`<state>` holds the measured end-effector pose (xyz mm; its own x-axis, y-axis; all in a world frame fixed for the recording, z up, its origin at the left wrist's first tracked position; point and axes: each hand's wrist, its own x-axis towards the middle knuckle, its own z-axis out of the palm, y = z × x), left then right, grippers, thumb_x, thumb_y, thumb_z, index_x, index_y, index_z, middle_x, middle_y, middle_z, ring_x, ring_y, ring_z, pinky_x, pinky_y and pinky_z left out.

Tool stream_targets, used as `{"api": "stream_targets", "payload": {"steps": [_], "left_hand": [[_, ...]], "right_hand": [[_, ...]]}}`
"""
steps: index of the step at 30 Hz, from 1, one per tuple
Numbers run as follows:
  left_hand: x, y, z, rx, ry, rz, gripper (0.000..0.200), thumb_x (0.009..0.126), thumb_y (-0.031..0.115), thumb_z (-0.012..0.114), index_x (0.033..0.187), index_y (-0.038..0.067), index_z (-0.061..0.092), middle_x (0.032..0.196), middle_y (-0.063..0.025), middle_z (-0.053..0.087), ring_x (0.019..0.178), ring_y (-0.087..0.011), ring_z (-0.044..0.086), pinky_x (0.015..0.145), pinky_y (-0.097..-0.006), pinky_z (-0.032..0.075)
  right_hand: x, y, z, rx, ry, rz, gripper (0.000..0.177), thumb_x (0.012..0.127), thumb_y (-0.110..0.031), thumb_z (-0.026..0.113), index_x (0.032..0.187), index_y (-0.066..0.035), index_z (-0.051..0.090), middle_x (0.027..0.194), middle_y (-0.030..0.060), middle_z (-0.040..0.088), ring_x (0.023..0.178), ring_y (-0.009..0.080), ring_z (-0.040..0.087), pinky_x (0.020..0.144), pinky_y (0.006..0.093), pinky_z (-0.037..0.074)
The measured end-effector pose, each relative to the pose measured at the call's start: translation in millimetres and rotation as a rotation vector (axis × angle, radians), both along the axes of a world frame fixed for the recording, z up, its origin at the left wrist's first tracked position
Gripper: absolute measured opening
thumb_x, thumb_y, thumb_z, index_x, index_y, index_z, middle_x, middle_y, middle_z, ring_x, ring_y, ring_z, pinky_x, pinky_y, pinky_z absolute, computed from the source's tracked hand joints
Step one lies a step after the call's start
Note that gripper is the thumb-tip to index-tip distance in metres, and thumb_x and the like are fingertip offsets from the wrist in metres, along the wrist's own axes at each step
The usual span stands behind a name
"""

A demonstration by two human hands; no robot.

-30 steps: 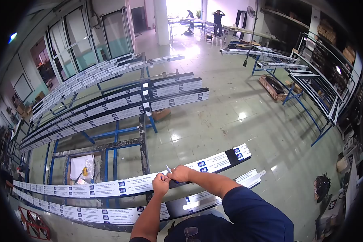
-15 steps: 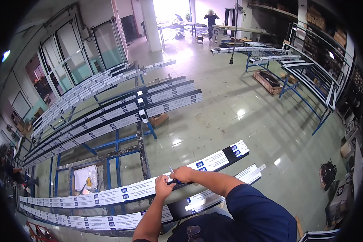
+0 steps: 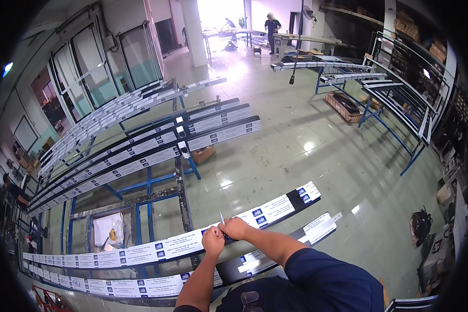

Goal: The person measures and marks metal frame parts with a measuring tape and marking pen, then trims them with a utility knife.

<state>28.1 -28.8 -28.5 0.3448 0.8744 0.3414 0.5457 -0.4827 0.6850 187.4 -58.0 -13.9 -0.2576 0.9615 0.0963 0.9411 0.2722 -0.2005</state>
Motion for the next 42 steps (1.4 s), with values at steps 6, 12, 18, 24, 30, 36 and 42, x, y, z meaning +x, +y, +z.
{"api": "stream_targets", "payload": {"steps": [6,12,18,24,30,36,42], "left_hand": [[-3.4,0.2,-5.6,-0.038,0.040,0.006,0.025,0.080,0.011,0.071,0.069,0.007,0.049,0.069,-0.0147,0.058,0.071,-0.0387,0.059,0.065,-0.0502,0.047],[-7.0,18.1,-7.4,-0.155,0.098,0.070,0.025,0.087,0.029,0.065,0.092,0.005,0.059,0.082,-0.0218,0.067,0.080,-0.0460,0.065,0.071,-0.0575,0.050],[-5.3,18.9,-0.9,-0.390,-0.172,0.072,0.034,0.081,0.000,0.073,0.073,0.005,0.041,0.086,-0.0135,0.074,0.077,-0.0218,0.069,0.069,-0.0354,0.053],[-6.6,17.3,-1.5,-0.516,-0.354,0.052,0.036,0.083,-0.008,0.070,0.072,0.005,0.038,0.088,-0.0127,0.075,0.082,-0.0126,0.067,0.069,-0.0300,0.052],[-10.9,16.6,6.4,-0.227,0.034,-0.058,0.032,0.076,0.020,0.080,0.083,0.006,0.052,0.086,-0.0143,0.069,0.083,-0.0362,0.065,0.074,-0.0463,0.050],[-3.9,17.9,28.3,-0.174,0.160,-0.218,0.044,0.068,0.017,0.087,0.092,0.006,0.051,0.095,-0.0182,0.062,0.096,-0.0415,0.060,0.081,-0.0500,0.047],[-4.6,34.9,20.4,-0.024,0.351,-0.310,0.019,0.088,0.018,0.067,0.092,0.004,0.055,0.093,-0.0166,0.065,0.092,-0.0400,0.063,0.079,-0.0509,0.052]], "right_hand": [[-5.2,8.7,-2.6,-0.025,0.188,-0.322,0.017,0.087,-0.015,0.058,0.100,-0.004,0.058,0.086,0.0221,0.069,0.083,0.0409,0.071,0.072,0.0516,0.056],[12.0,-8.3,18.0,-0.233,0.344,-0.227,0.038,0.079,-0.021,0.069,0.115,-0.011,0.060,0.108,0.0186,0.067,0.104,0.0412,0.064,0.088,0.0510,0.051],[7.6,-4.3,34.6,-0.278,0.190,-0.239,0.055,0.076,-0.046,0.083,0.111,-0.010,0.060,0.106,0.0171,0.067,0.101,0.0371,0.067,0.083,0.0476,0.054],[17.1,19.3,45.0,-0.326,0.001,-0.100,0.034,0.090,-0.037,0.070,0.107,-0.009,0.064,0.099,0.0167,0.073,0.097,0.0358,0.070,0.082,0.0476,0.055],[10.6,28.5,42.0,-0.355,-0.217,0.074,0.026,0.084,-0.021,0.067,0.107,-0.007,0.067,0.098,0.0201,0.074,0.094,0.0382,0.072,0.079,0.0496,0.057],[12.2,21.7,36.6,-0.307,-0.084,0.083,0.025,0.092,-0.022,0.058,0.107,-0.003,0.065,0.099,0.0229,0.071,0.092,0.0397,0.072,0.081,0.0494,0.057],[13.0,19.3,13.8,-0.224,-0.066,0.049,0.022,0.095,-0.021,0.051,0.103,-0.003,0.062,0.098,0.0243,0.070,0.091,0.0409,0.071,0.078,0.0503,0.058]]}}
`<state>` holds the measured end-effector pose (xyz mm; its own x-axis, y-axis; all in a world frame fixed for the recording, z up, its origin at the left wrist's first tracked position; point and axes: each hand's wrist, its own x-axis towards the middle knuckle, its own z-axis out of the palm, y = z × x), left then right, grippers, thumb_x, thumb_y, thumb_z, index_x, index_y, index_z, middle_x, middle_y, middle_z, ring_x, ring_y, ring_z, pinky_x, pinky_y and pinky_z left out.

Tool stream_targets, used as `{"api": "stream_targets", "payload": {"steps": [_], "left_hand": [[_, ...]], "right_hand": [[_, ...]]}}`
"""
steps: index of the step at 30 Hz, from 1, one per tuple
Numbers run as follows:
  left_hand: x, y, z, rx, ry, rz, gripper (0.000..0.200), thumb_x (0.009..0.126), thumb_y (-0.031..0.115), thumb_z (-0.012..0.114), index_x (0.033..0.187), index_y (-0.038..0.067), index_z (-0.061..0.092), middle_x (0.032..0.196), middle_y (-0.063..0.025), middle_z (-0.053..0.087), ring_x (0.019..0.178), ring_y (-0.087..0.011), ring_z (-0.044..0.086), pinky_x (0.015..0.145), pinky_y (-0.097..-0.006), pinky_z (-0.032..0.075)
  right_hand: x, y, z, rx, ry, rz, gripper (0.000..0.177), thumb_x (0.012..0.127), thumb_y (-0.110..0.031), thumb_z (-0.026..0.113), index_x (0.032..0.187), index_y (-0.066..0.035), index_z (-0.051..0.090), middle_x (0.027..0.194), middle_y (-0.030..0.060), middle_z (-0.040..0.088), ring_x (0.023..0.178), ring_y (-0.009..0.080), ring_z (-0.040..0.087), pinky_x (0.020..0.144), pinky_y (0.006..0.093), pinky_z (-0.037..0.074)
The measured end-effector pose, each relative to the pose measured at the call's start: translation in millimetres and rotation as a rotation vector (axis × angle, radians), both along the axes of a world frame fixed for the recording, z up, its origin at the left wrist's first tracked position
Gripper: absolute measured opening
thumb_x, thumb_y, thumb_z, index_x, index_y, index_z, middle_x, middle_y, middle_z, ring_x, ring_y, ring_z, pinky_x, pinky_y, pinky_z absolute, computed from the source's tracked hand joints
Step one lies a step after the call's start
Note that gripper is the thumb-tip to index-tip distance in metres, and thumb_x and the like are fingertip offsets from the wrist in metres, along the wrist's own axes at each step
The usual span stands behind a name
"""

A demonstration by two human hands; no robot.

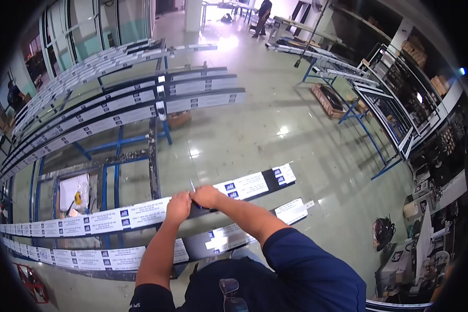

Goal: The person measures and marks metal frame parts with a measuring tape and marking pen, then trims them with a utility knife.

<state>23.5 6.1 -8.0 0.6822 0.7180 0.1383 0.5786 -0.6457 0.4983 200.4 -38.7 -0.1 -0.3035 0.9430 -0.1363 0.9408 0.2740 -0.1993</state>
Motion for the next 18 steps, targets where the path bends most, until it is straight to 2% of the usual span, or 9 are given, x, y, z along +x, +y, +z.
{"api": "stream_targets", "payload": {"steps": [1,4,5,7,10,13,15,18], "left_hand": [[-3.0,-4.8,-6.7,0.099,-0.018,-0.032,0.015,0.090,0.017,0.063,0.092,0.004,0.056,0.092,-0.0171,0.065,0.091,-0.0403,0.063,0.080,-0.0507,0.052],[0.8,-10.8,-0.2,0.112,-0.010,-0.029,0.015,0.090,0.016,0.062,0.096,0.002,0.058,0.092,-0.0196,0.065,0.090,-0.0415,0.063,0.081,-0.0521,0.051],[1.2,-8.4,-22.3,0.111,-0.029,0.044,0.019,0.089,0.017,0.064,0.095,0.001,0.057,0.091,-0.0205,0.064,0.089,-0.0428,0.062,0.081,-0.0539,0.050],[4.0,-16.7,-17.5,0.102,-0.141,0.075,0.023,0.086,0.017,0.069,0.091,0.000,0.054,0.086,-0.0231,0.062,0.085,-0.0460,0.060,0.075,-0.0561,0.046],[1.7,-14.4,-19.4,0.040,-0.202,0.071,0.018,0.087,0.008,0.065,0.087,0.001,0.049,0.080,-0.0221,0.058,0.079,-0.0452,0.057,0.071,-0.0534,0.044],[-3.0,-12.9,-15.5,0.035,-0.246,0.047,0.019,0.088,0.007,0.064,0.085,0.001,0.046,0.078,-0.0211,0.056,0.077,-0.0439,0.056,0.070,-0.0516,0.043],[0.7,-12.2,-16.0,0.004,-0.239,0.039,0.020,0.089,0.007,0.063,0.085,0.001,0.045,0.076,-0.0206,0.053,0.074,-0.0430,0.055,0.068,-0.0502,0.042],[-5.5,-11.4,-16.2,-0.044,-0.246,0.070,0.020,0.089,0.007,0.064,0.085,0.001,0.045,0.077,-0.0204,0.053,0.073,-0.0427,0.054,0.067,-0.0497,0.042]], "right_hand": [[-0.6,-3.2,3.8,-0.002,0.027,-0.036,0.022,0.095,-0.021,0.052,0.103,-0.003,0.062,0.098,0.0245,0.070,0.091,0.0413,0.071,0.079,0.0501,0.058],[0.3,-15.0,-3.4,0.088,0.114,-0.067,0.022,0.091,-0.021,0.057,0.104,-0.004,0.062,0.096,0.0235,0.070,0.089,0.0418,0.070,0.079,0.0508,0.057],[-1.0,-15.4,-6.8,0.111,0.140,-0.117,0.022,0.090,-0.021,0.059,0.103,-0.004,0.062,0.095,0.0229,0.070,0.088,0.0416,0.070,0.079,0.0511,0.056],[1.1,-15.7,-4.2,0.144,0.188,-0.151,0.023,0.086,-0.021,0.062,0.102,-0.004,0.063,0.095,0.0218,0.070,0.088,0.0412,0.070,0.078,0.0513,0.055],[0.4,-6.0,4.8,0.069,0.200,-0.268,0.024,0.084,-0.020,0.064,0.103,-0.006,0.064,0.095,0.0203,0.071,0.089,0.0404,0.071,0.078,0.0504,0.056],[-5.4,8.9,12.7,-0.023,0.148,-0.220,0.025,0.082,-0.020,0.066,0.104,-0.008,0.068,0.094,0.0183,0.072,0.090,0.0393,0.072,0.077,0.0493,0.056],[-2.3,11.3,17.5,-0.071,-0.018,-0.042,0.022,0.083,-0.020,0.064,0.100,-0.009,0.072,0.089,0.0156,0.074,0.088,0.0378,0.073,0.075,0.0488,0.057],[-4.4,11.6,9.8,-0.007,-0.053,0.049,0.020,0.083,-0.021,0.062,0.095,-0.010,0.074,0.085,0.0134,0.074,0.084,0.0366,0.073,0.073,0.0482,0.057]]}}
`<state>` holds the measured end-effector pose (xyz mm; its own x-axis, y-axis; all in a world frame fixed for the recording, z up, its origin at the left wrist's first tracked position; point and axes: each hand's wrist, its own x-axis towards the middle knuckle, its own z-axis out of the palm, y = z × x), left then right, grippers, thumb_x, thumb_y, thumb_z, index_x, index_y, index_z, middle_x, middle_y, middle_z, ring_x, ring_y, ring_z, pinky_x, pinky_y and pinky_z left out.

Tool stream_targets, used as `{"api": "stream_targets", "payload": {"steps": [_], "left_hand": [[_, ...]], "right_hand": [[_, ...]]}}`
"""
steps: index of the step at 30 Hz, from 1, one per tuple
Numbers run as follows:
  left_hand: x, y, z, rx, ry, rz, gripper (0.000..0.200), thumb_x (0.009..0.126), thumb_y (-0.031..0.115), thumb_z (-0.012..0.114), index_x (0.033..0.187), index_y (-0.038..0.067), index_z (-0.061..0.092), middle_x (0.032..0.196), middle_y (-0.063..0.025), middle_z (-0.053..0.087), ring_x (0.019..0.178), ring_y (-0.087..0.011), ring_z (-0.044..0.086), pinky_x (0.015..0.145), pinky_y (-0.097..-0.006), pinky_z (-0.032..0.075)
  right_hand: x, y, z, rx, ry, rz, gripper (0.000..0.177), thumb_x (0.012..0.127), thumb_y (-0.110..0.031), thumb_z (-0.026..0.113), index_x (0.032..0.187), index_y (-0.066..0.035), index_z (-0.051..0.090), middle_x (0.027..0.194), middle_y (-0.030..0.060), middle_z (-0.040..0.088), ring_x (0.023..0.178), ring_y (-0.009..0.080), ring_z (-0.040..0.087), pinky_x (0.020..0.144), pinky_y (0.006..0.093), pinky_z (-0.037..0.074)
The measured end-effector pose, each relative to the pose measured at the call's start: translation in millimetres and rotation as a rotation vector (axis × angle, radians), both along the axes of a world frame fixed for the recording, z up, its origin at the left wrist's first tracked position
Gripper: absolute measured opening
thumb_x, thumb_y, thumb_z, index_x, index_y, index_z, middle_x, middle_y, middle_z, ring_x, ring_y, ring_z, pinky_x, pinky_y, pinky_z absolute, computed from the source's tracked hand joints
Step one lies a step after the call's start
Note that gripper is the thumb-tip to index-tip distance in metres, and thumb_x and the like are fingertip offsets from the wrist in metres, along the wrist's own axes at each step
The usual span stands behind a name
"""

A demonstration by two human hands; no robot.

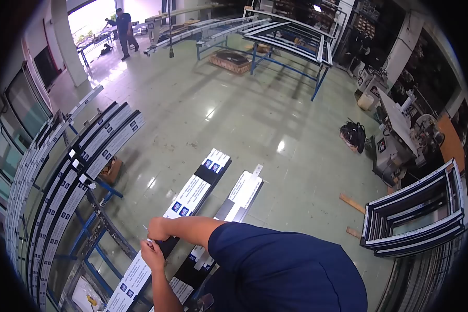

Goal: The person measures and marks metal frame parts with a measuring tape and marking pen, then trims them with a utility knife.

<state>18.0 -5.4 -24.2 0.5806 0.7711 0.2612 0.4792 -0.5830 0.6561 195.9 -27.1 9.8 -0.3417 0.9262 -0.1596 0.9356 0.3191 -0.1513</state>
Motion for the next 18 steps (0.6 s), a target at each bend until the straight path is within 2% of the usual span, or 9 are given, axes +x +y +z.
{"api": "stream_targets", "payload": {"steps": [5,10,15,17,18], "left_hand": [[1.2,-0.4,-0.1,0.024,0.011,0.026,0.020,0.089,0.008,0.064,0.084,0.002,0.045,0.073,-0.0191,0.053,0.070,-0.0414,0.055,0.066,-0.0501,0.042],[2.4,-2.6,-3.7,0.066,-0.042,0.017,0.018,0.088,0.009,0.064,0.084,0.003,0.047,0.073,-0.0197,0.055,0.071,-0.0433,0.057,0.065,-0.0512,0.043],[2.5,-0.3,-3.5,0.111,-0.025,0.014,0.015,0.084,0.009,0.063,0.081,0.005,0.049,0.075,-0.0207,0.058,0.072,-0.0454,0.058,0.065,-0.0526,0.045],[1.0,-5.0,1.3,0.091,-0.011,0.029,0.014,0.083,0.008,0.063,0.081,0.004,0.050,0.075,-0.0209,0.059,0.073,-0.0452,0.059,0.067,-0.0523,0.046],[-1.6,-5.8,-1.4,0.112,-0.008,0.014,0.013,0.083,0.008,0.063,0.081,0.004,0.050,0.075,-0.0209,0.059,0.074,-0.0448,0.059,0.067,-0.0522,0.046]], "right_hand": [[-9.7,0.1,-24.3,0.102,0.144,-0.094,0.020,0.082,-0.022,0.062,0.088,-0.009,0.076,0.084,0.0157,0.075,0.083,0.0366,0.074,0.074,0.0474,0.058],[-10.8,-9.5,-17.1,0.142,0.202,-0.213,0.021,0.085,-0.022,0.059,0.083,-0.007,0.074,0.081,0.0182,0.074,0.080,0.0367,0.074,0.073,0.0476,0.058],[-14.4,-6.8,-16.5,0.156,0.178,-0.261,0.020,0.086,-0.022,0.061,0.089,-0.006,0.072,0.085,0.0192,0.074,0.082,0.0365,0.074,0.073,0.0481,0.058],[-7.3,0.1,-14.8,0.192,0.363,-0.650,0.019,0.089,-0.020,0.057,0.093,-0.003,0.065,0.081,0.0205,0.072,0.078,0.0410,0.072,0.070,0.0507,0.057],[4.2,8.3,-13.0,0.206,0.367,-0.638,0.019,0.089,-0.020,0.057,0.093,-0.003,0.065,0.081,0.0205,0.072,0.078,0.0410,0.072,0.070,0.0507,0.057]]}}
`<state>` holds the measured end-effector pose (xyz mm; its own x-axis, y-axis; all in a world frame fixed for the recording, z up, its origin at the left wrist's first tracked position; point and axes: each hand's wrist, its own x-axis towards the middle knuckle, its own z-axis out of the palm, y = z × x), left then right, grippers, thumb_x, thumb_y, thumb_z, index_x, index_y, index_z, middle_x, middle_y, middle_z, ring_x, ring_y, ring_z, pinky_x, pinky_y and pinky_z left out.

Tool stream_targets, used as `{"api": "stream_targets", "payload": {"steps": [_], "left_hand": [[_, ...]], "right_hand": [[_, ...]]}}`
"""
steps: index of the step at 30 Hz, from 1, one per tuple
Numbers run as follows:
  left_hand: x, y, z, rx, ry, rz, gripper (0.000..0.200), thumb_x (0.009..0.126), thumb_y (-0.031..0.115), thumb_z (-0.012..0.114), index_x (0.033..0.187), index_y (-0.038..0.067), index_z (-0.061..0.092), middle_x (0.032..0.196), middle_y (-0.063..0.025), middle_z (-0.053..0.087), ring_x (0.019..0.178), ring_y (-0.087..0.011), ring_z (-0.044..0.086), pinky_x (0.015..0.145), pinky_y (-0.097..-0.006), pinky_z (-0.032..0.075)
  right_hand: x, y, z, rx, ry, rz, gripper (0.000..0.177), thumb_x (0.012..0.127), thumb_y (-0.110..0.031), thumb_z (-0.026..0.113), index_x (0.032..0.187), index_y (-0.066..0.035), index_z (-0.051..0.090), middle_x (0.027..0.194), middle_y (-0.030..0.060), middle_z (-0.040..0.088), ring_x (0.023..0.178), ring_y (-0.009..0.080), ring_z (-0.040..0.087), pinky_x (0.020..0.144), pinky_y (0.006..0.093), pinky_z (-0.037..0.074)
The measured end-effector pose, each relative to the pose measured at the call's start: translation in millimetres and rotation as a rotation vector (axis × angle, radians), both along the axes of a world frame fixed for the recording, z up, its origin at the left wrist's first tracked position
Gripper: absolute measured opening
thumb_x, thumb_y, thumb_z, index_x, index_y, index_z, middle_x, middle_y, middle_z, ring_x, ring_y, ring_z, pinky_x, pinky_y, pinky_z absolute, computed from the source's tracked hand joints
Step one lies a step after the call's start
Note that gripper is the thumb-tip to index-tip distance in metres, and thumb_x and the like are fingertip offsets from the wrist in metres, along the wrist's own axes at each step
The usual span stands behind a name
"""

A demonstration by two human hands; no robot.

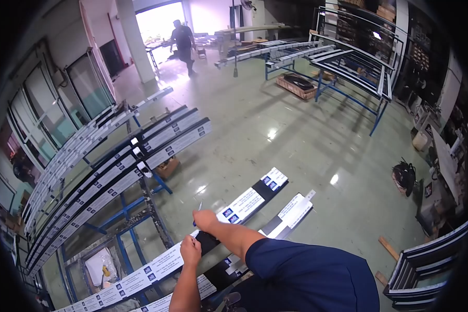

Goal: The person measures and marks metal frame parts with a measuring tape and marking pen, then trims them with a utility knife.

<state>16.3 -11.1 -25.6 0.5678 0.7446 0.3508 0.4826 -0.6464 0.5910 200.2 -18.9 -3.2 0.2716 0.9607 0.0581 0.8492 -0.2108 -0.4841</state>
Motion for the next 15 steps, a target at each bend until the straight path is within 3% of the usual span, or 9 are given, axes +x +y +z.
{"api": "stream_targets", "payload": {"steps": [3,5,6,7,9,13,15], "left_hand": [[-6.5,7.4,-7.5,0.034,0.030,-0.024,0.016,0.084,0.010,0.065,0.084,0.004,0.051,0.077,-0.0202,0.059,0.075,-0.0428,0.060,0.069,-0.0509,0.047],[-1.7,9.4,-11.0,-0.069,0.027,0.002,0.024,0.085,0.016,0.071,0.086,0.005,0.050,0.078,-0.0185,0.057,0.074,-0.0412,0.059,0.068,-0.0499,0.047],[-1.0,7.9,-0.3,-0.164,0.086,0.011,0.037,0.084,0.025,0.078,0.087,0.005,0.047,0.078,-0.0167,0.053,0.071,-0.0400,0.056,0.067,-0.0487,0.046],[0.7,7.0,11.2,-0.204,0.069,-0.014,0.046,0.079,0.029,0.084,0.087,0.005,0.045,0.079,-0.0161,0.052,0.072,-0.0400,0.055,0.067,-0.0481,0.046],[8.5,6.3,30.9,-0.126,0.092,-0.032,0.051,0.076,0.030,0.086,0.087,0.004,0.044,0.081,-0.0159,0.052,0.075,-0.0400,0.055,0.068,-0.0480,0.046],[22.3,32.4,8.5,-0.243,0.212,-0.068,0.042,0.084,0.037,0.077,0.088,0.003,0.053,0.086,-0.0192,0.058,0.079,-0.0423,0.058,0.069,-0.0496,0.046],[19.2,33.6,7.8,-0.227,0.203,-0.090,0.030,0.090,0.030,0.069,0.093,0.003,0.056,0.092,-0.0210,0.062,0.086,-0.0445,0.061,0.073,-0.0529,0.048]], "right_hand": [[26.0,21.9,14.7,-0.004,-0.017,-0.068,0.019,0.089,-0.020,0.059,0.099,-0.004,0.064,0.082,0.0220,0.071,0.079,0.0424,0.071,0.072,0.0527,0.056],[41.3,13.9,24.3,-0.021,-0.084,0.114,0.021,0.089,-0.024,0.062,0.100,-0.006,0.063,0.085,0.0238,0.071,0.082,0.0423,0.071,0.072,0.0536,0.055],[38.2,5.9,34.3,-0.065,0.013,0.077,0.025,0.084,-0.024,0.070,0.100,-0.006,0.065,0.092,0.0208,0.072,0.089,0.0412,0.071,0.078,0.0512,0.055],[37.4,-1.8,33.0,-0.080,0.015,0.059,0.025,0.084,-0.024,0.070,0.100,-0.006,0.065,0.092,0.0208,0.072,0.089,0.0412,0.071,0.078,0.0512,0.055],[28.4,-14.5,27.3,-0.061,0.125,0.128,0.027,0.083,-0.025,0.071,0.101,-0.007,0.064,0.092,0.0209,0.071,0.091,0.0411,0.070,0.078,0.0522,0.054],[23.2,-29.6,-15.5,0.146,-0.013,0.184,0.039,0.074,-0.032,0.079,0.102,-0.009,0.063,0.088,0.0208,0.067,0.090,0.0430,0.065,0.079,0.0542,0.051],[16.6,-40.7,8.9,0.115,0.013,0.206,0.041,0.078,-0.037,0.080,0.105,-0.009,0.066,0.094,0.0210,0.066,0.097,0.0416,0.062,0.081,0.0533,0.050]]}}
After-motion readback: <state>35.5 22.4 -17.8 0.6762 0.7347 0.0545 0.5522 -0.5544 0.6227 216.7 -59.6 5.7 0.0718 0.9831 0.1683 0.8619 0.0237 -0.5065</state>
